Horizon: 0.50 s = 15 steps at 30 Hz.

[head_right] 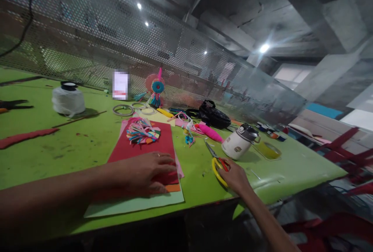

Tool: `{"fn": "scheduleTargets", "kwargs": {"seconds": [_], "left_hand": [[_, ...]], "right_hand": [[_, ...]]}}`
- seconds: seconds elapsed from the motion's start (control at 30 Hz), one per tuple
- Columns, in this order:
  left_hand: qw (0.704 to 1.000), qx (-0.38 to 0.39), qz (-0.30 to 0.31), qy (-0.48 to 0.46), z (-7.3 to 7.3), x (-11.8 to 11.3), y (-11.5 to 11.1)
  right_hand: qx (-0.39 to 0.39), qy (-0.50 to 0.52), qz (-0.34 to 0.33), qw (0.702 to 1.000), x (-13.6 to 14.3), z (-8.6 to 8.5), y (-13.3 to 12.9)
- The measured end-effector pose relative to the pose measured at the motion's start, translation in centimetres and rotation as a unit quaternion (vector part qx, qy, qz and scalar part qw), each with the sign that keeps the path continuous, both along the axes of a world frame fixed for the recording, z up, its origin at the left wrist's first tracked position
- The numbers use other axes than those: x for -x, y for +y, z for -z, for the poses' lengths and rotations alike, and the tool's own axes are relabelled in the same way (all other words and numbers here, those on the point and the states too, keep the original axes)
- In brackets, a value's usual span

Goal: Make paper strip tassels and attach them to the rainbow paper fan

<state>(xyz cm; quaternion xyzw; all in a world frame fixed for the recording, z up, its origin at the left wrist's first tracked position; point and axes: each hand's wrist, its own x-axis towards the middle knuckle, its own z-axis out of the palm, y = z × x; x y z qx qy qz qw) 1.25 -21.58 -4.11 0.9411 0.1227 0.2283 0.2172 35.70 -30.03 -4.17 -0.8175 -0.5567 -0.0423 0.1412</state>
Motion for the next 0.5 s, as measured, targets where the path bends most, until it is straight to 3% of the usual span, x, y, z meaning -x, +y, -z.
{"fn": "scheduleTargets", "kwargs": {"seconds": [0.1,0.27,0.4,0.5], "left_hand": [[0.994,-0.047,0.09,0.034,0.3,0.2,-0.6],[0.99,-0.078,0.069,0.092,0.4,0.4,-1.0],[0.987,-0.083,0.066,0.118,0.0,0.4,-1.9],[0.985,-0.091,0.069,0.132,-0.4,0.6,-2.4]], "right_hand": [[-0.008,-0.006,0.01,1.0,-0.6,0.5,2.0],[-0.016,-0.012,-0.029,0.999,-2.1,2.1,4.8],[-0.046,-0.059,-0.101,0.992,-3.4,2.8,5.6],[-0.106,-0.094,-0.162,0.977,-1.1,2.2,6.2]]}}
